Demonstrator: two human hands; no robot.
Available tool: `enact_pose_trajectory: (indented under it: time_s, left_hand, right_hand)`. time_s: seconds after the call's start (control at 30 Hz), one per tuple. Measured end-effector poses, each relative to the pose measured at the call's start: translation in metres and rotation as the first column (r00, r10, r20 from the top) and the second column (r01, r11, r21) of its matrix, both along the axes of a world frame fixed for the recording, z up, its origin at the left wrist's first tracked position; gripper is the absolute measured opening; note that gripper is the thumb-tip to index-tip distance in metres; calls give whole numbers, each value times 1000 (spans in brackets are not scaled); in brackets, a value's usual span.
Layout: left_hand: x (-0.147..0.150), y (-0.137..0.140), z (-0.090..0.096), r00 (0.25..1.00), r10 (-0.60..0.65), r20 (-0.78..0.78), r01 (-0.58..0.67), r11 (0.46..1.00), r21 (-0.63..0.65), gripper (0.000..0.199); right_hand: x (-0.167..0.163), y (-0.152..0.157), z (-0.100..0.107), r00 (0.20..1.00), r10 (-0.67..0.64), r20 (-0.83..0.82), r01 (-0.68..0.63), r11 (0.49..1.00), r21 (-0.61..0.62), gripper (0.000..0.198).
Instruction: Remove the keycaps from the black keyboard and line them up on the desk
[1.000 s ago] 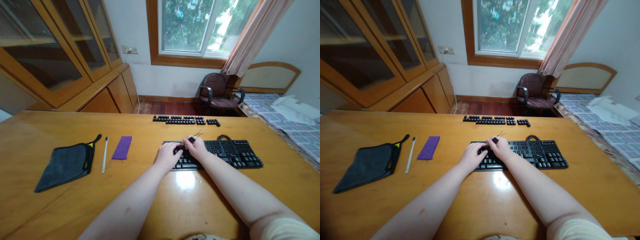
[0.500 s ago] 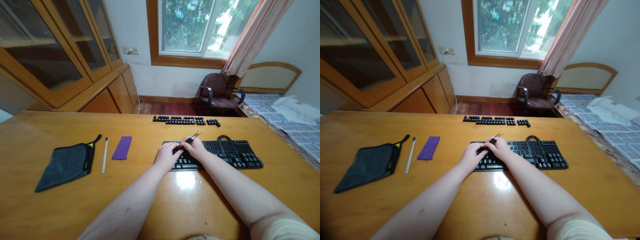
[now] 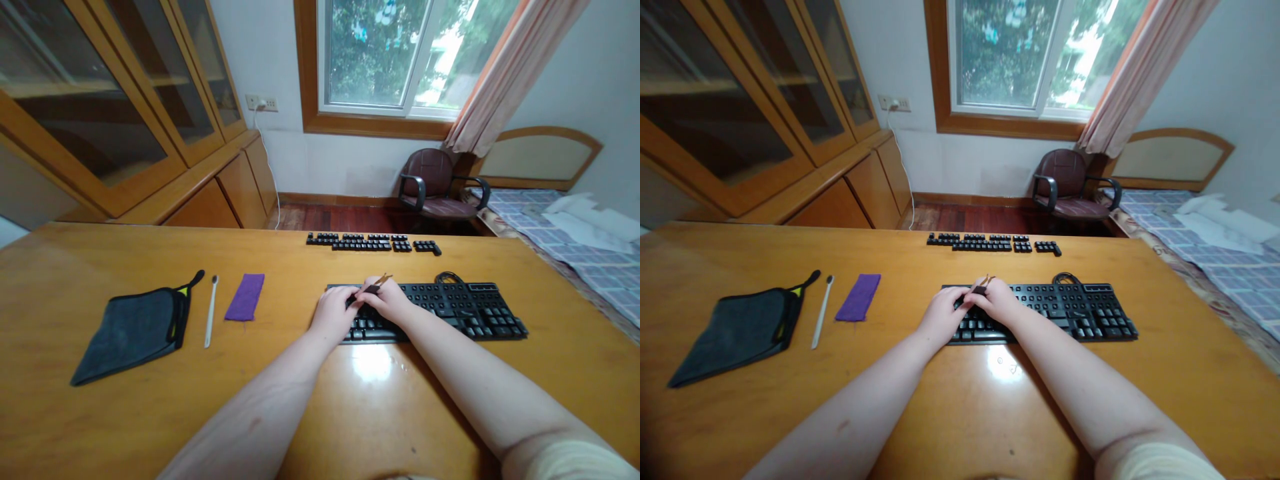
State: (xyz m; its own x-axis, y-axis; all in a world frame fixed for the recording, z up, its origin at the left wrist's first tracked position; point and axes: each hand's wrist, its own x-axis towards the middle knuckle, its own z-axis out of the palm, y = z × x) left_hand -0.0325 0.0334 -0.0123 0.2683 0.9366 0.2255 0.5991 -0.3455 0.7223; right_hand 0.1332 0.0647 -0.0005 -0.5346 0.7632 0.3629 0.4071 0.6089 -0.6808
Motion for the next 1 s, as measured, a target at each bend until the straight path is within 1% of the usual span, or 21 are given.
enact_pose_trajectory:
  time_s: [0.1,0.2,0.3,0.4,0.5,0.6,0.7,0.8,0.9,1.0]
  left_hand:
    - [0,1,0,999,10,42,-9,1000,-24,23]
    - [0,0,2,996,23,84,-20,999,-33,22]
    - [0,-1,2,994,28,108,-25,999,-32,22]
    - [0,-1,3,992,35,124,-29,999,-46,21]
    - [0,-1,2,983,61,172,-48,995,-82,20]
    - [1,0,0,971,116,208,-89,987,-132,19]
    - [2,-1,-3,962,154,224,-125,982,-139,23]
    - [2,-1,-4,952,154,266,-122,984,-132,27]
    - [1,0,-4,929,142,343,-106,987,-121,25]
    - [0,0,-3,904,136,406,-90,988,-129,23]
  right_hand:
    - [0,0,-2,999,-11,-38,13,999,38,32]
    - [1,0,-2,997,21,-75,-15,997,71,31]
    - [2,0,-2,995,33,-92,-25,996,87,31]
    - [2,-1,-1,994,16,-112,-6,996,92,28]
    - [2,-2,-1,990,4,-139,9,996,92,25]
    - [2,-1,-2,989,28,-149,-13,995,96,22]
    - [1,0,-3,985,44,-166,-26,994,108,19]
    - [2,0,-4,984,23,-177,0,992,128,17]
    - [2,0,-3,984,-8,-179,35,988,150,17]
    - [1,-1,-1,988,3,-152,24,984,176,17]
